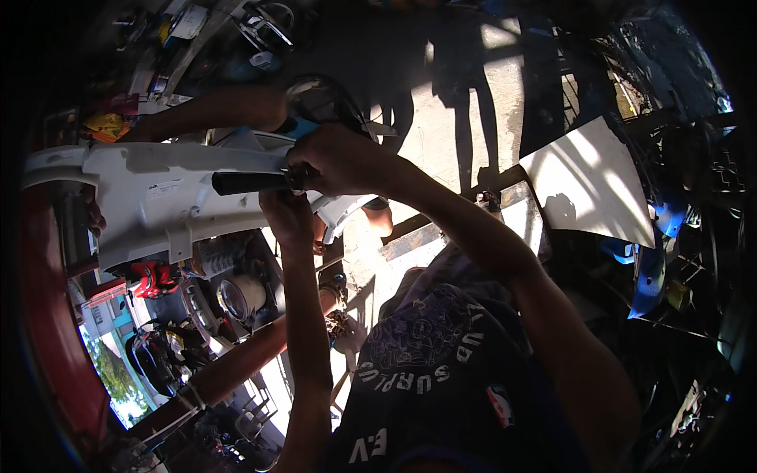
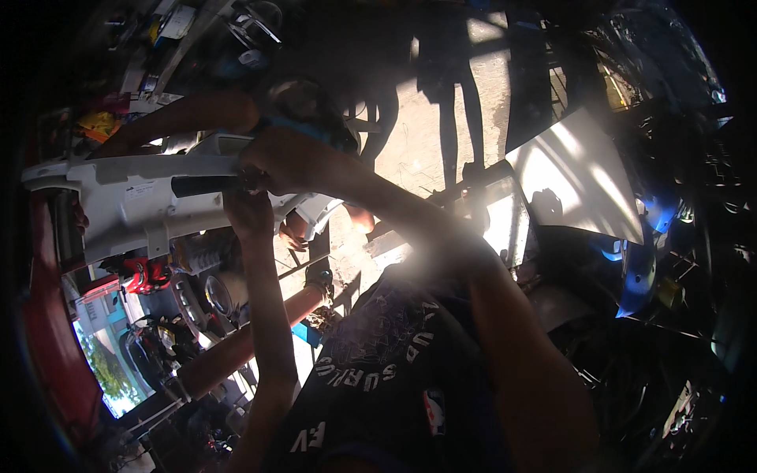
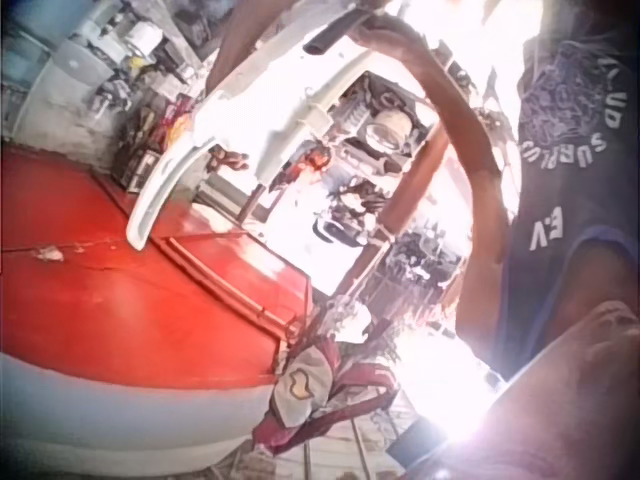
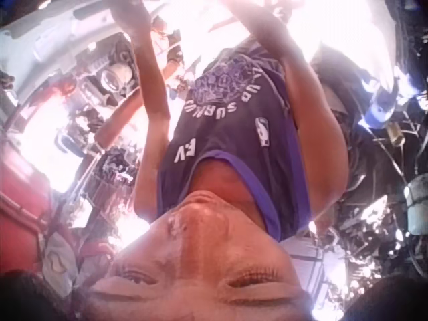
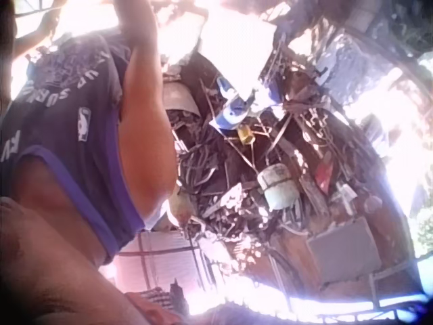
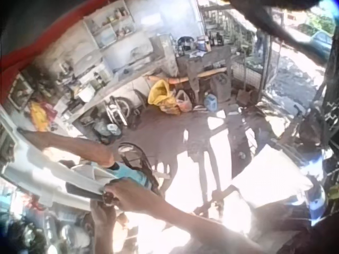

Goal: The person aligns a metal bracket to the underside of a white appliance door and secures it with screws using a screwdriver. A coworker holds the door steady during the process.

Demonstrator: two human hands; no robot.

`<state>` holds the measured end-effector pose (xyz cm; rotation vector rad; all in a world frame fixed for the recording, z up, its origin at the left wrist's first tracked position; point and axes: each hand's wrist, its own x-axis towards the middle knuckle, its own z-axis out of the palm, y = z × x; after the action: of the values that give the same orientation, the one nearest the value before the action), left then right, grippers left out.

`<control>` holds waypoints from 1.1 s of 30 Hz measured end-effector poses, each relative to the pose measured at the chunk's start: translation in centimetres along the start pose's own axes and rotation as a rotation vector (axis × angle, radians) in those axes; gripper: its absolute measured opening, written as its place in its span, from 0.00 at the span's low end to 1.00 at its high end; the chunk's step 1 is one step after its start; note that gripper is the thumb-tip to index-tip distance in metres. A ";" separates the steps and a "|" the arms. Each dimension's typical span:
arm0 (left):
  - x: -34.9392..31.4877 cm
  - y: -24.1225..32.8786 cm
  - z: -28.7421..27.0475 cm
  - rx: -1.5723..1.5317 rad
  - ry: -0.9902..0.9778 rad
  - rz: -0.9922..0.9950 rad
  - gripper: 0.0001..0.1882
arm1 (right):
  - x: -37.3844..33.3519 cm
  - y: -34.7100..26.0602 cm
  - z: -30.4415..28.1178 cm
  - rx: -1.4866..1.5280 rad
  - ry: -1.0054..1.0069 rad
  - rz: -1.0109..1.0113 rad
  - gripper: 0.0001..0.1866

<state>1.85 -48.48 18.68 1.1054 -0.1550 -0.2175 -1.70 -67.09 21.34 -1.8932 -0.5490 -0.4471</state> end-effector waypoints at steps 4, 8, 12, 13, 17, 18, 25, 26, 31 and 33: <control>-0.3 0.6 -1.8 0.148 0.130 0.002 0.13 | 0.0 -0.5 1.9 0.062 0.084 0.085 0.12; -2.1 2.3 -0.7 1.239 0.019 0.271 0.18 | -1.3 0.5 4.6 0.448 0.270 0.229 0.14; -2.3 3.1 0.7 -0.099 0.306 -0.012 0.20 | -2.3 1.3 6.5 0.675 0.356 0.292 0.16; -2.5 3.6 1.0 -0.267 0.286 -0.008 0.20 | -2.4 1.4 6.3 0.666 0.309 0.336 0.18; -3.8 3.9 -2.8 1.346 0.347 0.195 0.22 | -2.8 2.2 7.3 0.715 0.265 0.444 0.21; -3.9 4.2 -3.0 1.484 0.306 0.223 0.22 | -2.7 2.5 7.7 0.755 0.256 0.481 0.22; -7.1 5.1 -3.8 1.811 0.233 0.368 0.23 | -2.3 2.7 7.1 0.762 0.142 0.518 0.22; -7.7 4.9 -4.0 1.626 0.288 0.256 0.22 | -2.6 2.8 7.1 0.787 0.156 0.507 0.21; -8.4 5.9 -5.0 1.333 0.413 0.098 0.20 | -1.3 2.1 8.2 0.758 0.162 0.448 0.19; -8.1 5.2 -3.2 1.595 0.420 0.072 0.21 | -1.8 2.9 7.9 0.726 0.177 0.402 0.19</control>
<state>-4.75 -41.48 21.78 2.6876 0.0501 0.2968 -1.14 -60.98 15.26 -1.2032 -0.1602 -0.1153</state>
